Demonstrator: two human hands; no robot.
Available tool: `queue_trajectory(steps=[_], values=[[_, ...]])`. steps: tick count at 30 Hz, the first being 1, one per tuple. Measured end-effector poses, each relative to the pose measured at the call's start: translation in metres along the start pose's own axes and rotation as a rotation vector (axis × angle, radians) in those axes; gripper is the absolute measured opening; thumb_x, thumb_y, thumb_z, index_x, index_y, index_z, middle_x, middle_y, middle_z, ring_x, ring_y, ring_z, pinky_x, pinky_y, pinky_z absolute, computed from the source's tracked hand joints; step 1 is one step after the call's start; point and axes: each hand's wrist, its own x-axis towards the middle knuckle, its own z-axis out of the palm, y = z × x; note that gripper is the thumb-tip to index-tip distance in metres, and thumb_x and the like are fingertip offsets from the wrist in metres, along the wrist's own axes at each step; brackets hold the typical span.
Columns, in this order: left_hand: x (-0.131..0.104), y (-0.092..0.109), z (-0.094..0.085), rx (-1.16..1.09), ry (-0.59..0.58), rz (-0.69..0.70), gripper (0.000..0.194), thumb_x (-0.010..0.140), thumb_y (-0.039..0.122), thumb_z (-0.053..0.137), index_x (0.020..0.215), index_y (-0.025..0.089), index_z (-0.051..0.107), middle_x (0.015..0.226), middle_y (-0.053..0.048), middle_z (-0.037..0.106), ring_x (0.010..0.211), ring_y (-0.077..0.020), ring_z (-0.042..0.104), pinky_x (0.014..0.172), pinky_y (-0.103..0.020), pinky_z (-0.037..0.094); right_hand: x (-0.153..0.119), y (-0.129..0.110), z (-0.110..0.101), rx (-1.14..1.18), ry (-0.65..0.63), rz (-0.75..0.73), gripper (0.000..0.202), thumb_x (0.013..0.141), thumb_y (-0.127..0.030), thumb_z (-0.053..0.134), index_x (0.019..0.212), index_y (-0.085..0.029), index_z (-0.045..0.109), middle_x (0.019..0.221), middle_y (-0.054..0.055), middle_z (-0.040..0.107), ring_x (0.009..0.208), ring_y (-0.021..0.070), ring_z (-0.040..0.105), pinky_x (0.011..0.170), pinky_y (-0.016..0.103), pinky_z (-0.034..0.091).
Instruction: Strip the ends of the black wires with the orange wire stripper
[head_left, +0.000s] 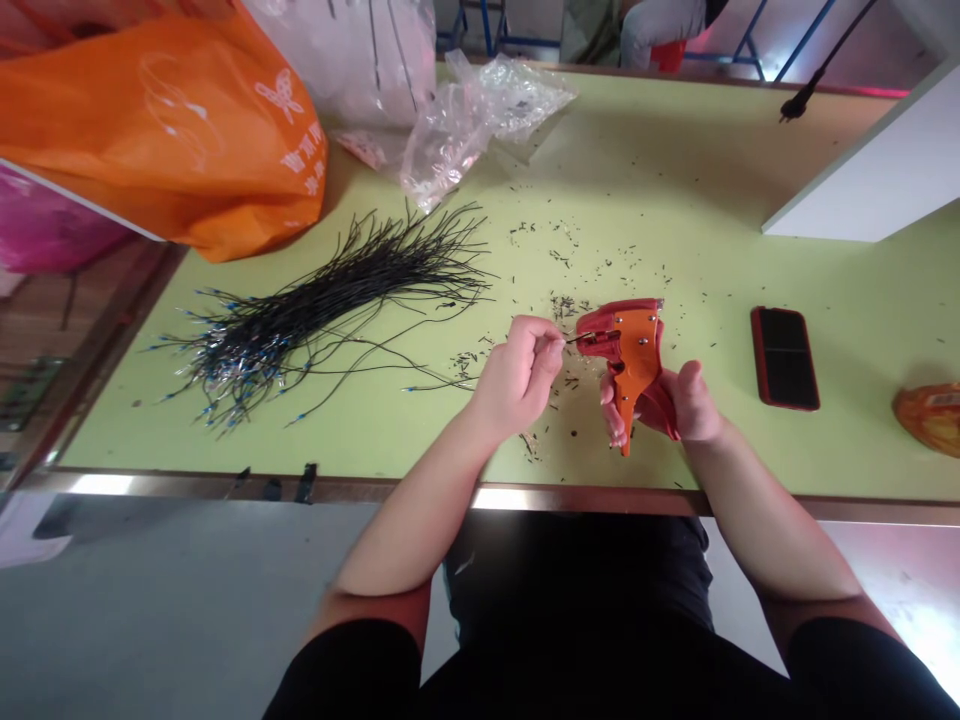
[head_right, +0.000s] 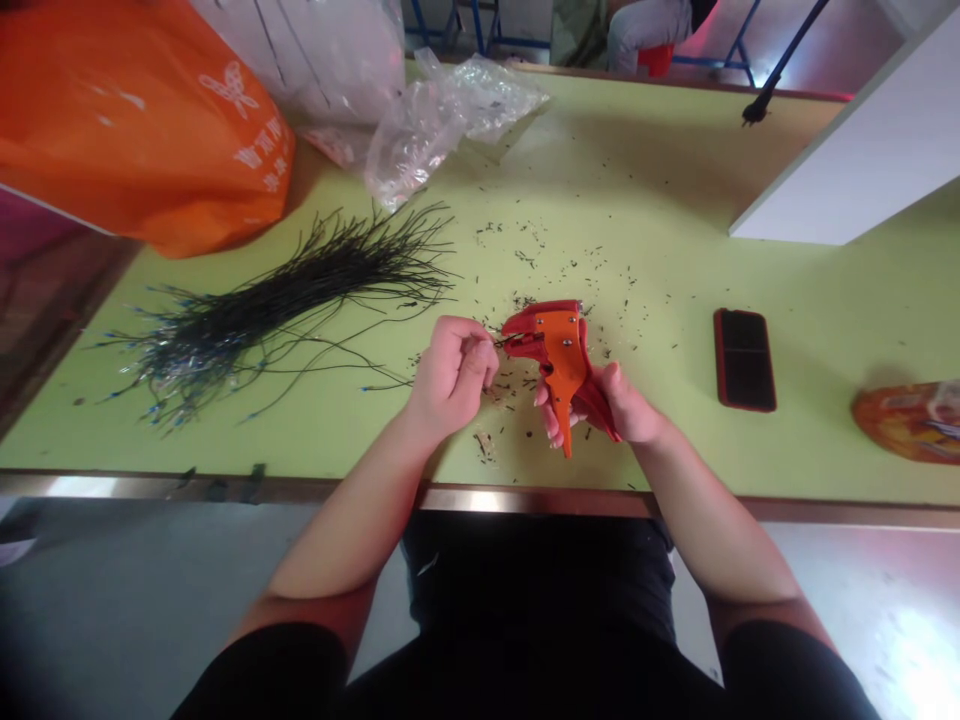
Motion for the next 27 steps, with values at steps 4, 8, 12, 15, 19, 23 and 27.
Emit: queue_trajectory(steps=[4,8,12,15,19,23,27], values=[[0.002,0.002,0.002,-0.074,0.006,0.017,0.011,0.118,0.033,0.042,0.113,0.025,0.047,0.067,0.01,0.054,0.054,-0.0068,0.055,0.053,-0.018,0.044,0.0,0.002,0.0,-0.003,-0.007,-0.002,0.097,0.089,-0.101,0.041,0.122,-0.014,0.072,0.087,0.008,0.076,0.07,0.0194,0.075,0.062,0.031,0.066],[0.003,0.003,0.004,-0.097,0.032,0.053,0.009,0.118,0.031,0.043,0.113,0.025,0.047,0.066,0.011,0.053,0.053,-0.0058,0.054,0.052,-0.017,0.042,-0.001,0.005,0.001,0.001,0.0,-0.002,0.096,0.091,-0.1,0.04,0.12,-0.014,0.071,0.085,0.007,0.075,0.069,0.0198,0.076,0.062,0.032,0.065],[0.002,0.003,0.005,-0.089,0.032,0.046,0.01,0.118,0.032,0.042,0.112,0.025,0.047,0.066,0.011,0.053,0.053,-0.0065,0.055,0.052,-0.018,0.043,0.0,0.008,0.005,-0.003,0.051,-0.006,0.084,0.094,-0.096,0.046,0.11,-0.017,0.07,0.077,0.003,0.071,0.062,0.0173,0.072,0.057,0.029,0.063],[0.002,0.003,0.004,-0.075,0.039,0.029,0.013,0.118,0.034,0.041,0.111,0.025,0.047,0.065,0.011,0.053,0.052,-0.007,0.055,0.052,-0.019,0.043,0.003,0.01,0.011,0.028,0.091,-0.008,0.077,0.095,-0.094,0.05,0.098,-0.019,0.067,0.067,-0.002,0.064,0.05,0.0142,0.063,0.049,0.027,0.058],[0.002,0.004,0.0,0.036,0.025,0.015,0.012,0.118,0.034,0.041,0.112,0.025,0.047,0.064,0.011,0.056,0.051,-0.0078,0.057,0.054,-0.02,0.044,0.006,0.01,0.019,0.038,0.136,-0.019,0.071,0.095,-0.09,0.055,0.09,-0.02,0.064,0.059,-0.005,0.058,0.041,0.0115,0.052,0.042,0.025,0.053],[0.003,0.007,-0.006,0.378,-0.065,-0.016,0.018,0.117,0.032,0.041,0.108,0.023,0.054,0.065,0.007,0.063,0.052,-0.0107,0.058,0.055,-0.024,0.041,0.007,0.015,0.025,-0.002,0.23,-0.041,0.069,0.096,-0.089,0.057,0.084,-0.022,0.061,0.053,-0.008,0.049,0.037,0.0094,0.043,0.035,0.022,0.045],[0.005,0.004,-0.01,0.591,-0.011,0.135,0.03,0.117,0.032,0.036,0.1,0.022,0.059,0.065,0.004,0.064,0.053,-0.0115,0.056,0.054,-0.026,0.038,0.007,0.014,0.027,-0.054,0.234,-0.077,0.075,0.091,-0.095,0.055,0.088,-0.021,0.066,0.056,-0.006,0.052,0.039,0.0102,0.045,0.036,0.023,0.043]])
